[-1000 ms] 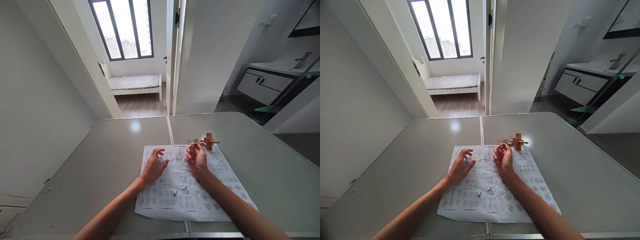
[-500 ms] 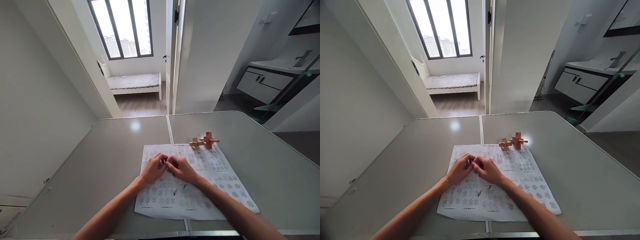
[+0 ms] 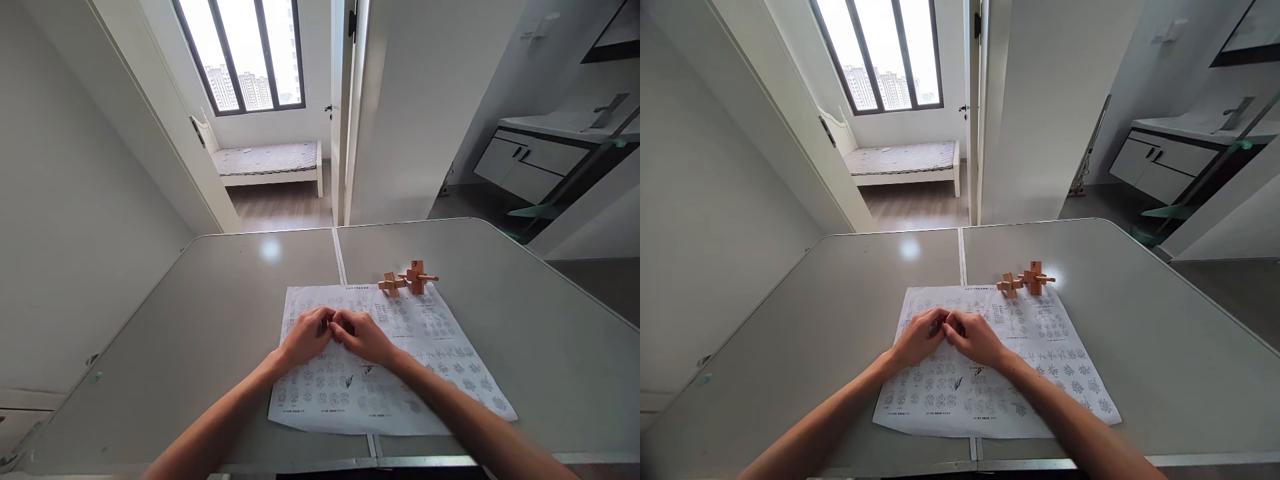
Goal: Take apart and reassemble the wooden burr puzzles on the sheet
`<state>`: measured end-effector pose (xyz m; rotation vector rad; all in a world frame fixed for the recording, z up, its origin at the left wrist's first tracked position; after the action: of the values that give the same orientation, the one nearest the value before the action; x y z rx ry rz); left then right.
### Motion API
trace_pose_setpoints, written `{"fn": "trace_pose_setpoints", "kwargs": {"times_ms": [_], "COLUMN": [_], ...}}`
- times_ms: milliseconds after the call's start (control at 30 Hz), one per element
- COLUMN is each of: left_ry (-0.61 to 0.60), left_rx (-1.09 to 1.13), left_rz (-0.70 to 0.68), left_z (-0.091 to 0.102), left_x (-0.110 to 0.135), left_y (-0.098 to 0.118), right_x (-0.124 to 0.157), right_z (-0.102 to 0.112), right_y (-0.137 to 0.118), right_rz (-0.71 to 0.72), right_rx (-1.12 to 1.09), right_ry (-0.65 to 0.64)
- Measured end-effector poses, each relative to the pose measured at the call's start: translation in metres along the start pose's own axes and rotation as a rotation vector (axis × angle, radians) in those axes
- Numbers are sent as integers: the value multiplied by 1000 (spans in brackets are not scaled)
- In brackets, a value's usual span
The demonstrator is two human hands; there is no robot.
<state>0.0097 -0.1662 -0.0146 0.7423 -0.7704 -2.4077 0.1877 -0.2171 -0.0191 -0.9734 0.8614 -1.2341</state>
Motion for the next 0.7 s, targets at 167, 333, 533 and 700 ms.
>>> {"fn": "trace_pose_setpoints", "kwargs": {"times_ms": [167, 333, 533, 700], "left_ry": [4, 0, 4, -2], "left_rx": [-2, -16, -22, -21], "left_rz": [-9, -13, -17, -8], "left_z": [0, 0, 0, 1], "left_x": [-1, -2, -2, -2], "left_y": [0, 1, 2, 1], "right_x": [-1, -1, -2, -1], "right_z": [-1, -3, -4, -3], "right_y": [5, 7, 9, 8], "right_rz": [20, 35, 41, 38], "right_rx": [27, 49, 59, 65], "right_ry": [15, 27, 32, 33]}}
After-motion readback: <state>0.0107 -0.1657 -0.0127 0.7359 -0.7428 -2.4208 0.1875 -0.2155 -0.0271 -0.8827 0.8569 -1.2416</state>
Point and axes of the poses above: each hand's wrist, its own x-axis away from the middle knuckle, its own z-axis out of the back of the hand, y = z × x, the point moved 1 cm from there along -x, towards the middle knuckle, and after that the axes turned 12 degrees about -z, right-handed, at the moved point
